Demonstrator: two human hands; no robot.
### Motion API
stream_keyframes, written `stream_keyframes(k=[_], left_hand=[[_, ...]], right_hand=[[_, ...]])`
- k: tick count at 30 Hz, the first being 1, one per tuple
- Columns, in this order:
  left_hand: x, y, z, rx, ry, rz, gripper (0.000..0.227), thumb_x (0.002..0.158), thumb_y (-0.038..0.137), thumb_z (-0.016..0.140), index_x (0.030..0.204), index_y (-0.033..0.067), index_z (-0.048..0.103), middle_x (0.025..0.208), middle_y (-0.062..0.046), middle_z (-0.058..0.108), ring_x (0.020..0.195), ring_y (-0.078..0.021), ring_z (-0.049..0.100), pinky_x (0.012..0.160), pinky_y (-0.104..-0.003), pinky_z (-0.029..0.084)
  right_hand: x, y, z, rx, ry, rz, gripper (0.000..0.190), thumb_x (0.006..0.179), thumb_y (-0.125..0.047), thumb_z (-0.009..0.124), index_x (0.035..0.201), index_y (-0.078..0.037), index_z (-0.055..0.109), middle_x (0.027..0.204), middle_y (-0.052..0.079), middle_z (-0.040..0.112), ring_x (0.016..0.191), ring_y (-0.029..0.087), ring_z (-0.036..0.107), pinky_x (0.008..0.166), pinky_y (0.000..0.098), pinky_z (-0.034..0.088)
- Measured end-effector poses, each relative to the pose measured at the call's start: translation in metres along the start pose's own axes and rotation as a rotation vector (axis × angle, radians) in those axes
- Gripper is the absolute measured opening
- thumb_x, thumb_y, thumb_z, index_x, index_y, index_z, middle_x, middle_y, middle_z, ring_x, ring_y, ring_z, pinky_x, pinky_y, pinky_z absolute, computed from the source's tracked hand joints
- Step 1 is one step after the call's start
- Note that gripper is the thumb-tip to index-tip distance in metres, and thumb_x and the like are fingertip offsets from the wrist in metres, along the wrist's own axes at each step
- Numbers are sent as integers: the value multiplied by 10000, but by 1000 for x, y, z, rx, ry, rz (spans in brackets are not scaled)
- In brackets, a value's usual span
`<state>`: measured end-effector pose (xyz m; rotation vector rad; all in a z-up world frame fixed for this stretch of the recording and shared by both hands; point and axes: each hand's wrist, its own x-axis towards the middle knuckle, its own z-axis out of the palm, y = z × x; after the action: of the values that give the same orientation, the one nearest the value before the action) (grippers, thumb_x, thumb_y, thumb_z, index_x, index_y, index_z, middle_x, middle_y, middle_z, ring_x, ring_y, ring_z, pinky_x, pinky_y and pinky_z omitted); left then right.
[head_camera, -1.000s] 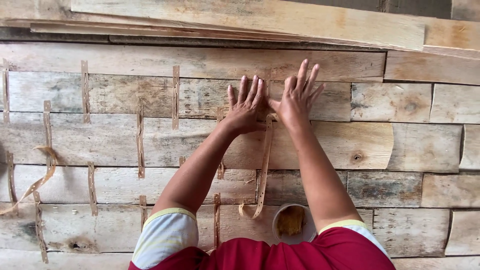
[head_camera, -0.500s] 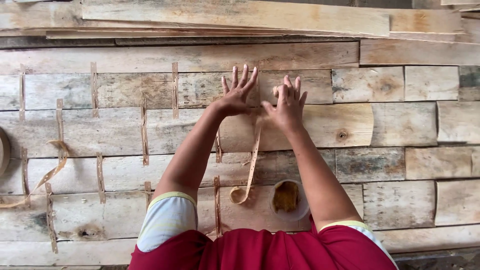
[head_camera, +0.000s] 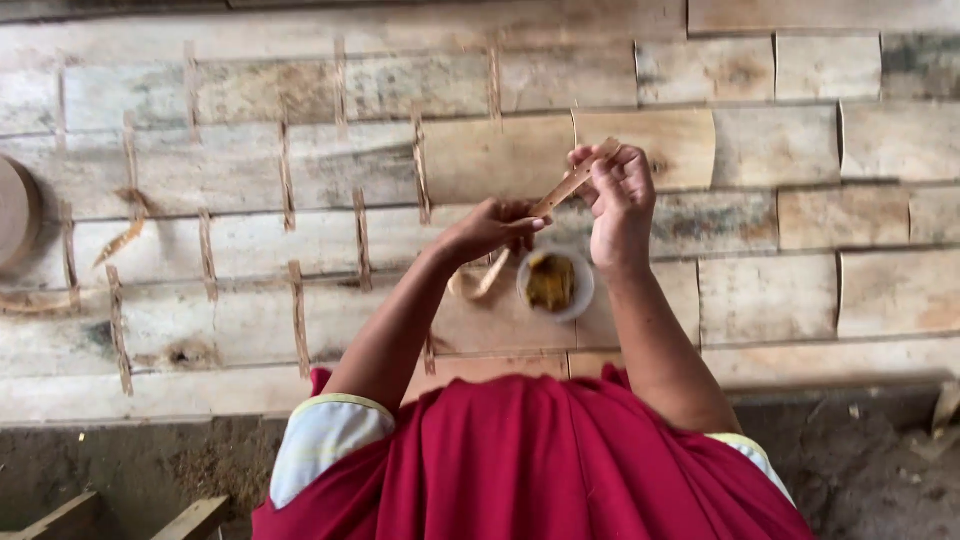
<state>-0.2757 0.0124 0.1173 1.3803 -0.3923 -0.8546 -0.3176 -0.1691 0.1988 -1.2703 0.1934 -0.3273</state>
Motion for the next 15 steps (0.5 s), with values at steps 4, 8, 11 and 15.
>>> stream_keyframes(k=[4, 8, 11, 15], left_hand=[[-45, -58, 32, -38, 45, -186, 244, 940, 292, 733, 1008, 61, 695, 687, -126, 712, 516, -162, 671, 516, -252, 540], [-82, -73, 52, 51, 159, -326, 237, 937, 296, 694, 868, 76, 749, 582, -100, 662, 418, -122, 561, 409, -222, 463], [-84, -99, 60, 48, 229, -332, 254, 934, 282, 701, 835, 53, 752, 525, -105, 618, 351, -119, 483, 333, -223, 382], [-69, -134, 64, 1, 330, -348, 250, 894, 277, 714, 784, 56, 751, 469, -119, 573, 282, -112, 422, 262, -225, 307]], right_hand=[[-28, 46, -64, -28, 123, 33, 190, 1027, -245, 619, 1123, -88, 571, 1181, 96, 679, 1149, 214, 684, 958, 466, 616], [-44, 69, -108, -472, 244, -13, 211, 1071, -368, 588, 1058, -158, 580, 1121, 54, 642, 1081, 190, 593, 935, 398, 531], [-45, 95, -140, -1066, 266, -90, 271, 1111, -440, 542, 1112, -189, 646, 1212, 27, 577, 1109, 265, 544, 907, 462, 545], [-39, 94, -158, -1596, 242, 284, 610, 1132, -611, 312, 1425, -139, 564, 1653, 143, 202, 1508, 456, 167, 1171, 713, 217]])
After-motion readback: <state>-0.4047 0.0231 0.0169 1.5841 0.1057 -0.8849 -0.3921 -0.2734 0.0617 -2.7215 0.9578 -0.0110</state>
